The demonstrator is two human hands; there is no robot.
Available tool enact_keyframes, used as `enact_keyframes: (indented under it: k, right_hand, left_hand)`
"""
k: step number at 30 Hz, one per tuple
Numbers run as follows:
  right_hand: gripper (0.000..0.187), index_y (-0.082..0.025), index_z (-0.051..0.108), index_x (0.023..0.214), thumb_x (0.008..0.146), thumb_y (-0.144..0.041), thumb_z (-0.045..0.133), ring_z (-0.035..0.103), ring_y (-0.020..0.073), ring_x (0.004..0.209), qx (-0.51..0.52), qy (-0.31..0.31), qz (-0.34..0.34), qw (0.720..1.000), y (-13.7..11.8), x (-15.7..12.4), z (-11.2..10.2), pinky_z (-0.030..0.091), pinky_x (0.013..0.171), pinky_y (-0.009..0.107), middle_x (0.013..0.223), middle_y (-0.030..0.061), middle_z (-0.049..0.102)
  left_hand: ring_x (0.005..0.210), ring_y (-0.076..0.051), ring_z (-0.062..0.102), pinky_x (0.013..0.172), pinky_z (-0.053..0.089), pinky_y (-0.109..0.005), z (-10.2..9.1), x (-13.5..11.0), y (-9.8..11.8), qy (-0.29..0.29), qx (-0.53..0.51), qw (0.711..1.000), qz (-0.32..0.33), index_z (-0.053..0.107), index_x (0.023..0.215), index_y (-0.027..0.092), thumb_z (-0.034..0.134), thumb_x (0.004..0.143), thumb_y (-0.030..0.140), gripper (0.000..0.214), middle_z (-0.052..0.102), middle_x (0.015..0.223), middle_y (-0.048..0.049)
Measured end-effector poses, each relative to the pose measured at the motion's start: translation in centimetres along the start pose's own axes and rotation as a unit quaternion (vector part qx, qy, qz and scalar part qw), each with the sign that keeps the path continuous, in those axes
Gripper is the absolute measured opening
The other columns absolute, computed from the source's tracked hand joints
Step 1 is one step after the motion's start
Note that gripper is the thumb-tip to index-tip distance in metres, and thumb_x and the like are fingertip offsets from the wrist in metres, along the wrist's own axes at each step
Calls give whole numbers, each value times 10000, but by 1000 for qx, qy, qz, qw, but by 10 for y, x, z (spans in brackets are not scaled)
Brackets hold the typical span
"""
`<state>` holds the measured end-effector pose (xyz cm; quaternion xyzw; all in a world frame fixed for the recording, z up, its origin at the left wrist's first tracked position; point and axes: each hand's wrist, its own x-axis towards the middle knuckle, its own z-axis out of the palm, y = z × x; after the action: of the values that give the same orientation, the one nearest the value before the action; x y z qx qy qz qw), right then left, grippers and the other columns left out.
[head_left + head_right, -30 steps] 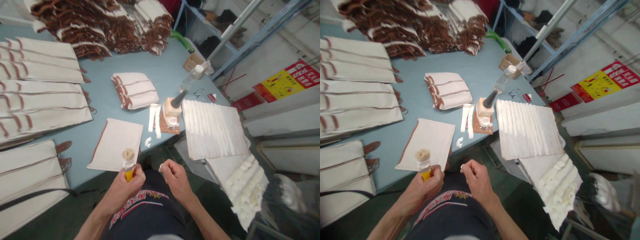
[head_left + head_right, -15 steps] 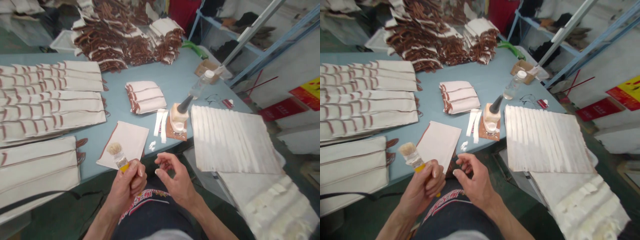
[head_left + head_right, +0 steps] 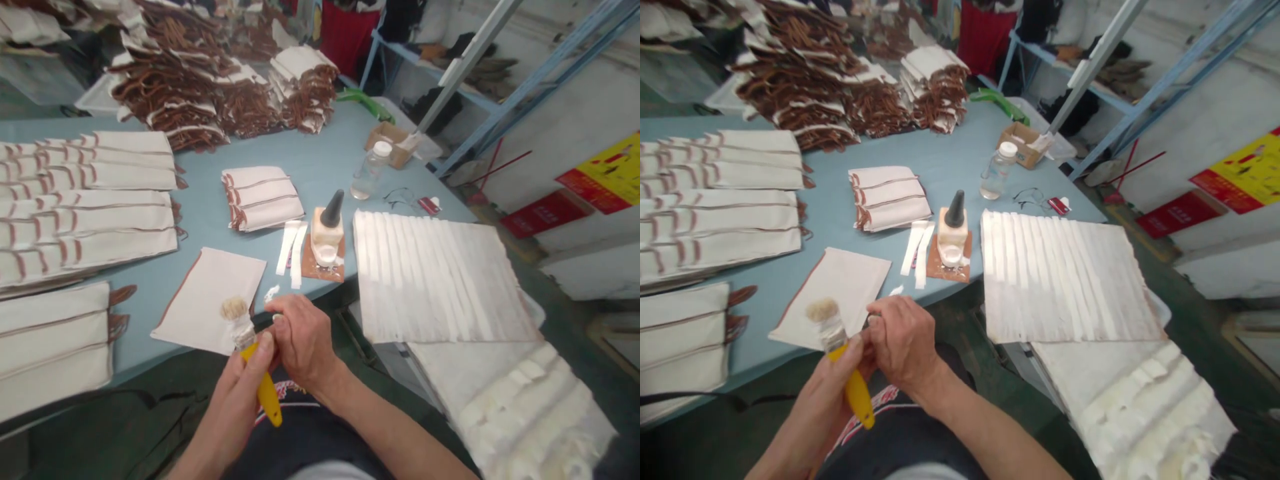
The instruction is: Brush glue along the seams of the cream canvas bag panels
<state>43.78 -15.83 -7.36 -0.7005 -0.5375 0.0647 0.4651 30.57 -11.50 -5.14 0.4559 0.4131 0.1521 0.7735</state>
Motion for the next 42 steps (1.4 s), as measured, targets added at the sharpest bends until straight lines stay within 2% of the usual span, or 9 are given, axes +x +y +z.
enact_keyframes:
  k: [9, 14, 18, 21, 23, 26, 35, 39, 42]
  right_hand:
    - [544, -9, 473, 1572, 1076, -231, 449, 413, 326, 1606, -187, 7, 10, 982, 0, -40, -2, 388, 1307, 501, 1621, 251, 555]
    - [608, 10, 476, 1601, 1028, -192, 464, 306, 310, 1662, -246, -38, -15, 969, 0, -59, 2, 242, 1372, 472, 1677, 206, 521]
    - [588, -17, 558, 1549, 1053, -330, 523, 434, 293, 1576, -197, -49, -61, 977, -5, -73, -3, 238, 1362, 413, 1608, 171, 614]
    - [283, -178, 778, 1119, 1057, -350, 563, 709, 260, 1209, -95, -62, -79, 990, 3, -84, -11, 438, 1213, 422, 1200, 105, 832]
    - [383, -230, 667, 732, 1076, -353, 548, 713, 180, 772, -36, -68, -2, 997, 14, -87, -18, 555, 907, 341, 746, 20, 765]
    - [448, -233, 548, 681, 1102, -375, 493, 573, 123, 545, 24, -66, 197, 978, 29, -78, -29, 447, 603, 266, 591, -34, 599]
    - [560, -227, 507, 665, 1119, -539, 412, 520, 133, 610, 206, -103, 188, 955, 11, -44, -19, 375, 621, 286, 637, -21, 529]
    - [492, -208, 679, 967, 966, -701, 664, 579, 144, 667, 303, -67, 339, 888, 8, -46, -11, 469, 623, 261, 790, 6, 650]
    - [610, -221, 588, 773, 927, -810, 631, 414, 109, 492, 321, -35, 411, 852, 13, -49, -9, 350, 487, 242, 558, -64, 469]
  left_hand:
    - [1282, -350, 713, 1056, 628, -375, 22, 24, 3, -11, -136, 987, -81, 795, 1232, 129, 918, 819, 531, 588, 821, 1235, -158]
    - [1492, -317, 582, 1292, 441, -423, 20, 44, -4, -16, -247, 956, -156, 786, 1324, 198, 748, 960, 398, 417, 735, 1473, -111]
    - [1532, -360, 531, 1315, 398, -508, 9, 54, 4, -67, -247, 956, -143, 808, 1309, 254, 698, 988, 489, 413, 635, 1610, -65]
    - [1528, -369, 531, 1254, 469, -524, -1, 56, 18, -97, -235, 962, -97, 803, 1332, 289, 660, 1003, 543, 439, 623, 1622, -61]
    - [1495, -374, 568, 1202, 515, -515, -6, 55, 26, -113, -233, 964, -64, 816, 1311, 310, 647, 997, 583, 449, 679, 1561, -70]
    - [1433, -379, 623, 1164, 535, -489, -12, 53, 29, -121, -188, 975, -11, 858, 1229, 296, 652, 978, 626, 463, 769, 1427, -88]
    - [1464, -388, 566, 1301, 370, -554, -26, 41, 10, -48, 146, 983, 97, 768, 1408, 275, 470, 1046, 726, 651, 663, 1571, -95]
    - [1492, -393, 550, 1341, 306, -584, -22, 31, 20, -16, 197, 971, 133, 775, 1396, 276, 512, 1013, 750, 663, 687, 1539, -102]
    - [1456, -381, 596, 1317, 361, -581, -20, 29, 23, -14, 233, 959, 161, 760, 1419, 276, 518, 1026, 707, 631, 702, 1518, -103]
